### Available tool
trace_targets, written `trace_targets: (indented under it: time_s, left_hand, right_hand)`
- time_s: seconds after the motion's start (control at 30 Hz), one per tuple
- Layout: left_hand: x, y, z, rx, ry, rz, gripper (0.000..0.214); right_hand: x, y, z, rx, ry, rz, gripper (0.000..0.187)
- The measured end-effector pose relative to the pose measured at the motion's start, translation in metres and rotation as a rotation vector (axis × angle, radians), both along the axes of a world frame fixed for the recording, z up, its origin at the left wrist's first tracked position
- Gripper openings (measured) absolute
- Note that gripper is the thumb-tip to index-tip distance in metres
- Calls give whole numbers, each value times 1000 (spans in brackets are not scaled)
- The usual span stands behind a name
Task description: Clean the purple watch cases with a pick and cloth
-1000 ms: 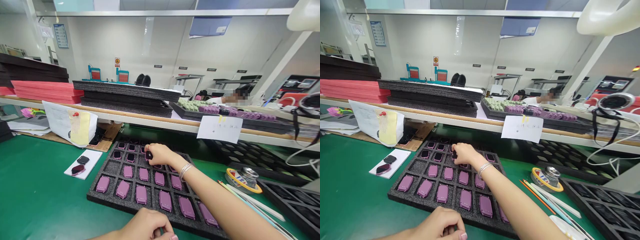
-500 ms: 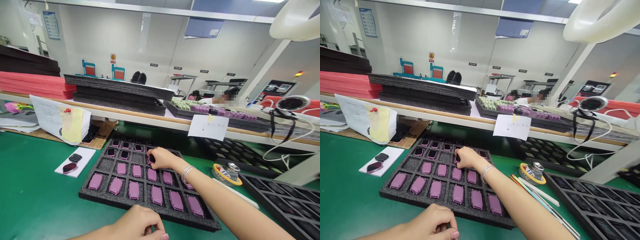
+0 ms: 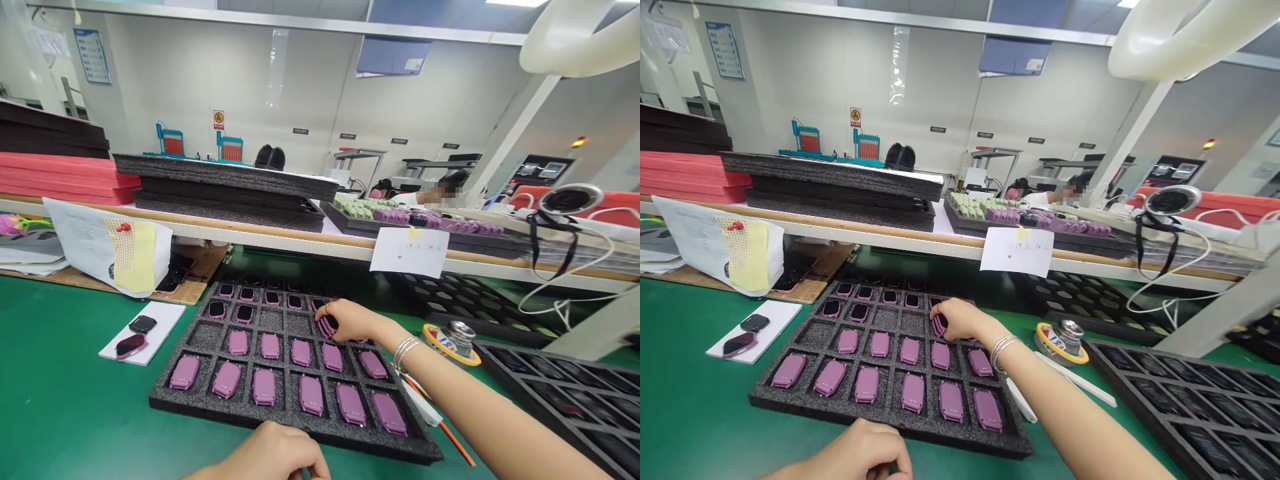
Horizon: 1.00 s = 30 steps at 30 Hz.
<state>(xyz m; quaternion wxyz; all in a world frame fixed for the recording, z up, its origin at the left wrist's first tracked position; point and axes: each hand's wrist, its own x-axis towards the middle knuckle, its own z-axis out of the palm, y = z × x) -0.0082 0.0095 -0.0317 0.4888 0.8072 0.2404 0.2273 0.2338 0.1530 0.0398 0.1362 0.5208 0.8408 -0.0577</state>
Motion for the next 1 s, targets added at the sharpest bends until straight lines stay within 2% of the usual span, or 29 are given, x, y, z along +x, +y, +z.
trace_targets:
  time_s: [0.17,0.27,0.47,0.63,0.73,0.8,0.87,0.93,1.0]
  left_hand:
    - [-1,-2,4,-13,37,11,40]
    - [0,-3,3,-18,40,-11,37]
    - [-1,-7,11,-12,79,23,26]
    - [0,-8,20,-90,106,70,23]
    - [4,-6,14,-297,27,113,35]
    - [6,-4,9,-541,-139,169,50]
    - [7,-2,8,-763,-376,243,63]
    - [7,-1,12,-879,-581,290,67]
    - [6,-1,18,-931,-680,282,64]
  right_hand:
    - [32,-3,11,30,-23,-75,34]
    - [45,-6,8,6,-48,-106,29]
    - [50,-10,-9,-6,15,-94,29]
    - [49,-17,0,110,175,-139,26]
    - [31,-39,6,239,372,-166,33]
    - [8,-63,4,308,528,-158,47]
    - [-18,-91,-5,336,670,-114,52]
    - [-42,-116,-16,332,789,-43,52]
    - [-58,-135,-28,345,969,56,54]
